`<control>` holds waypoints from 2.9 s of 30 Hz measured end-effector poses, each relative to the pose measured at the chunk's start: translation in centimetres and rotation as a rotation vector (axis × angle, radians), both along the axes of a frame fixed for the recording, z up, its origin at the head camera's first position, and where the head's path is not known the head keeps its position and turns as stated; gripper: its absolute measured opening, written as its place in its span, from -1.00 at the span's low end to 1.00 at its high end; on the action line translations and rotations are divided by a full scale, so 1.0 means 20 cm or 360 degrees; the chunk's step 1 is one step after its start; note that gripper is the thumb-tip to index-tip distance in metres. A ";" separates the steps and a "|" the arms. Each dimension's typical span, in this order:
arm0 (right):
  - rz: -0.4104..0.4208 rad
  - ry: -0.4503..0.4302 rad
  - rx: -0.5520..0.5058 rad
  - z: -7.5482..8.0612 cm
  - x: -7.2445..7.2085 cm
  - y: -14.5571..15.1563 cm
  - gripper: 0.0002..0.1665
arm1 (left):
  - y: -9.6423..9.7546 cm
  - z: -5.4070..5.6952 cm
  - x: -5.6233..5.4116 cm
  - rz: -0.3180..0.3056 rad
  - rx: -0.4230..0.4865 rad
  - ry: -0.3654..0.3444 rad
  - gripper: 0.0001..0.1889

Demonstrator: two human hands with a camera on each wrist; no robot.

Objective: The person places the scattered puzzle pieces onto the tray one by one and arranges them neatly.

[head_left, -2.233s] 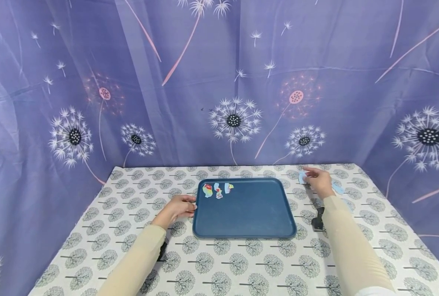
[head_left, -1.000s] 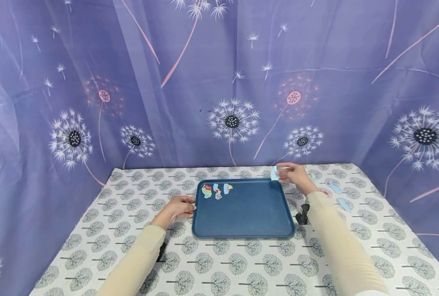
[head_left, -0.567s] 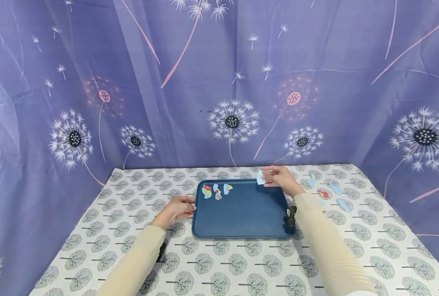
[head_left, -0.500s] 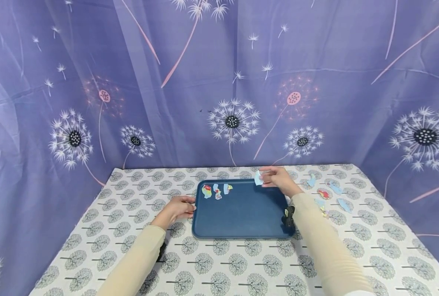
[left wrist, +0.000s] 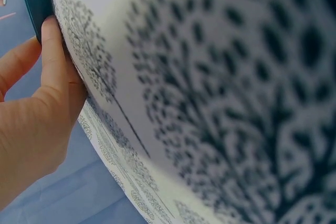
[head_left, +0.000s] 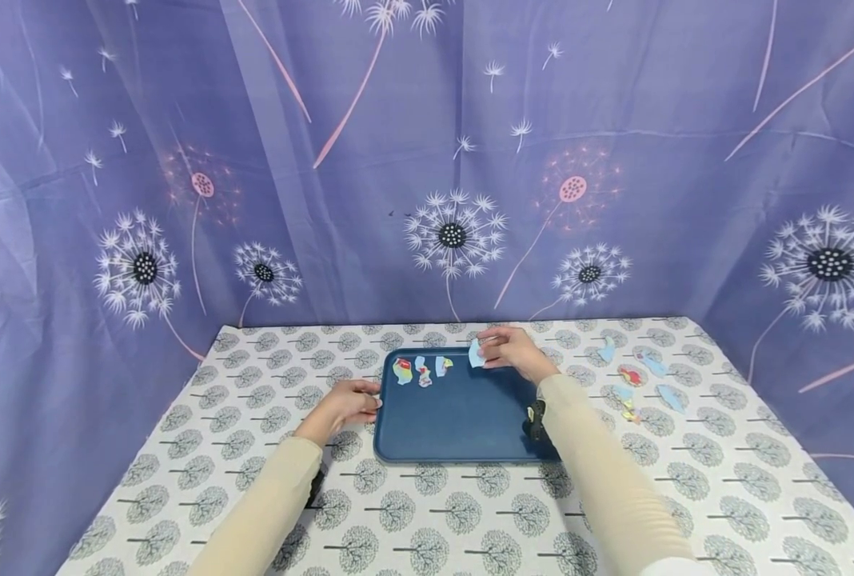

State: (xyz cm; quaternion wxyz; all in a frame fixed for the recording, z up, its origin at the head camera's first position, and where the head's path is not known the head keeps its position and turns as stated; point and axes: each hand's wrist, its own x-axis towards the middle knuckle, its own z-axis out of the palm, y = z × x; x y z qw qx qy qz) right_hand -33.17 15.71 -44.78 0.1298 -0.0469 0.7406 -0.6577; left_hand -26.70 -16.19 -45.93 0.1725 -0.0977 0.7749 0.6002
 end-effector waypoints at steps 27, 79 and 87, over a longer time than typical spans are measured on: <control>0.0054 0.0013 0.0199 -0.06 0.01 -0.12 -0.49 | 0.00 0.01 0.01 -0.0002 -0.0005 0.0002 -0.54; 0.0046 0.0315 0.0189 0.05 0.04 0.08 -0.54 | 0.00 -0.02 0.00 -0.0022 -0.0056 0.0014 -0.57; -0.0042 0.0309 0.0337 0.10 0.07 0.29 -0.50 | -0.01 0.00 0.00 -0.0011 -0.0031 0.0017 -0.56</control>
